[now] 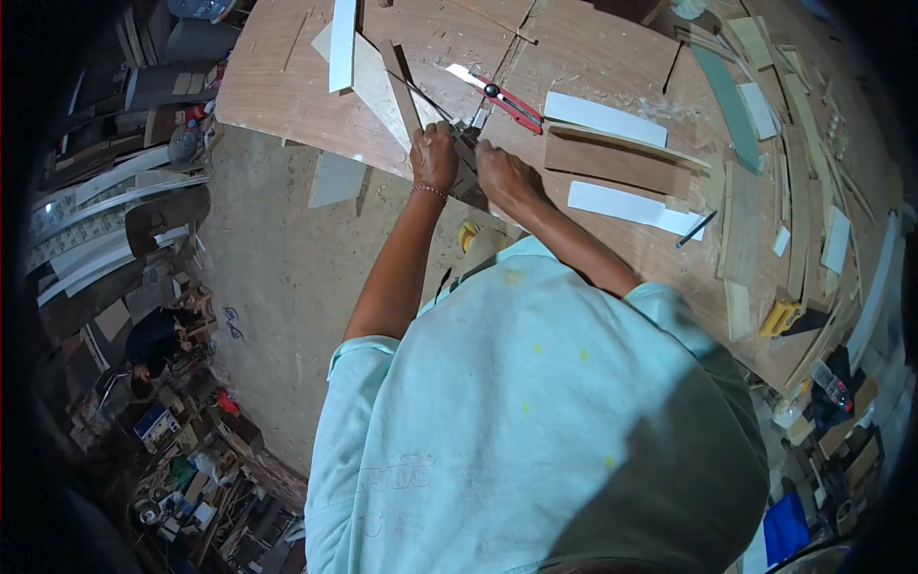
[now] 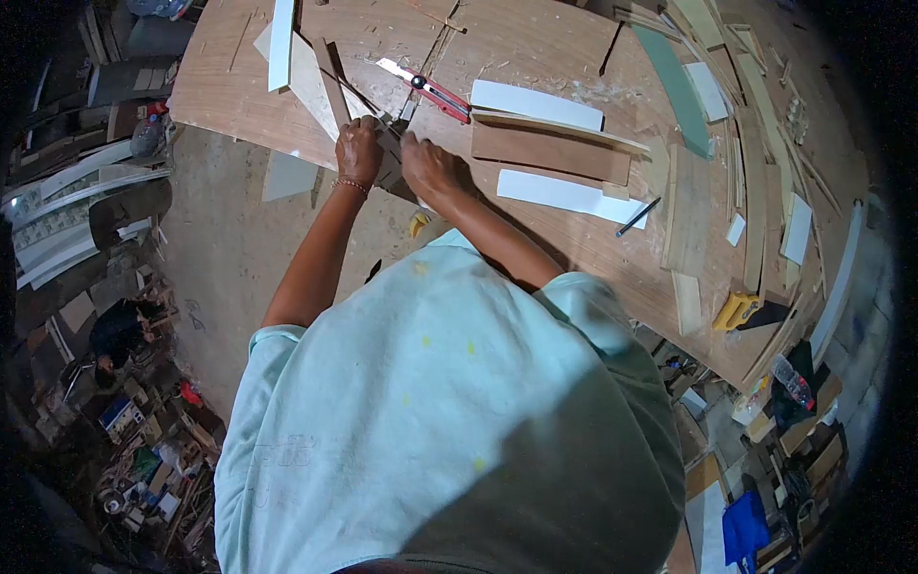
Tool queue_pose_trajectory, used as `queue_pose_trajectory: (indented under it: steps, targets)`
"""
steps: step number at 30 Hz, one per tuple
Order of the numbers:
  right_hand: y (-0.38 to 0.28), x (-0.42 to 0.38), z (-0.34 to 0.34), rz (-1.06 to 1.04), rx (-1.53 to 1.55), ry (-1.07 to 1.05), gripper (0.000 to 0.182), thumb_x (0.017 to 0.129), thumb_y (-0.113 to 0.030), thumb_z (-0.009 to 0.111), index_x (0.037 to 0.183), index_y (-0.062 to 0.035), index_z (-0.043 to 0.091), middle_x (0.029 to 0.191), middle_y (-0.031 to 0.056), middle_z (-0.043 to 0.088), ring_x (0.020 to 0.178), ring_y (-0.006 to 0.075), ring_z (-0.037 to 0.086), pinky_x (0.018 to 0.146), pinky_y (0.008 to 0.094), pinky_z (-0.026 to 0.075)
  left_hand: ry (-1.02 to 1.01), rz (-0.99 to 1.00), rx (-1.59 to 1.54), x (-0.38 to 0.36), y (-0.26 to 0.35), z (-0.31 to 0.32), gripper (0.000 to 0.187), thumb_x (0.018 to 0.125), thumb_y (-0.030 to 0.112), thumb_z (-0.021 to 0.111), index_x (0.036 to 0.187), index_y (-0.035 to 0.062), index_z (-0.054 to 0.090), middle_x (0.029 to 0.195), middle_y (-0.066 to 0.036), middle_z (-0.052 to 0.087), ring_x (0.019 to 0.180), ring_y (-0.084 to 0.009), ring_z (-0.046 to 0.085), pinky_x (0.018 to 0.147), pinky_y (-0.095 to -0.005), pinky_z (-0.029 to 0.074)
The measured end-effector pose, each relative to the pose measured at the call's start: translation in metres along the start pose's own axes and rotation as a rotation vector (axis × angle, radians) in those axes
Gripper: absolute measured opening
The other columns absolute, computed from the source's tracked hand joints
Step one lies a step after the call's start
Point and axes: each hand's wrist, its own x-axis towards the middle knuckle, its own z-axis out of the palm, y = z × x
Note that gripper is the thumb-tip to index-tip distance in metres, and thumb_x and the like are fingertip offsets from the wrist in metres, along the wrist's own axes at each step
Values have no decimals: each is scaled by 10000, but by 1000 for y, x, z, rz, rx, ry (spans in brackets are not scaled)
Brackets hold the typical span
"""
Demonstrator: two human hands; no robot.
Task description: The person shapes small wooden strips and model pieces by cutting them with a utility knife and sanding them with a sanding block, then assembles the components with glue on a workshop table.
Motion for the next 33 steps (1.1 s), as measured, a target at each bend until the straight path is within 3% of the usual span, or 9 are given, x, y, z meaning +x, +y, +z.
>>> queue_pose_trajectory:
  steps: [3, 11, 15, 25, 29, 33]
  targets:
    - [-3, 28, 17, -22, 18, 24, 211, 814, -139, 324, 874, 25, 442, 753, 277, 559, 744, 413, 562, 607, 514, 436, -22, -19, -11, 0, 2, -5, 124, 639, 21, 522, 759, 35, 545, 756, -138, 573, 746, -305, 535, 647, -382, 439]
    - [30, -22, 22, 32, -20, 3, 267, 852, -196, 295, 877, 24, 443, 756, 272, 560, 731, 412, 564, 608, 491, 444, -42, -37, 14, -2, 2, -2, 94, 670, 46, 511, 755, 24, 546, 790, -141, 563, 775, -283, 532, 665, -355, 448]
    - [3, 13, 9, 96, 26, -86, 217, 830, -138, 304, 893, 14, 445, 795, 267, 563, 742, 414, 563, 619, 491, 447, -14, -29, -11, -1, 0, 4, 94, 668, 41, 512, 754, 22, 545, 784, -145, 561, 772, -290, 530, 670, -360, 446]
    - [28, -27, 15, 15, -6, -1, 213, 827, -146, 315, 851, 29, 434, 745, 268, 559, 706, 416, 561, 602, 488, 446, -42, -45, 12, -4, 4, -1, 157, 616, 27, 537, 774, 24, 537, 764, -160, 567, 752, -317, 532, 661, -389, 442]
    - [14, 6, 19, -53, 20, 46, 198, 827, -133, 313, 829, 29, 428, 716, 259, 558, 693, 404, 565, 588, 478, 448, -21, -5, 34, -2, -2, 5, 169, 604, 7, 532, 772, 20, 536, 777, -158, 566, 758, -311, 534, 658, -383, 444]
    - [9, 5, 12, -33, 43, 13, 218, 837, -146, 309, 852, 33, 433, 725, 257, 560, 707, 400, 566, 588, 483, 445, -37, -41, 46, -3, 8, -6, 101, 662, 43, 542, 760, 20, 545, 797, -149, 560, 784, -299, 523, 673, -364, 443]
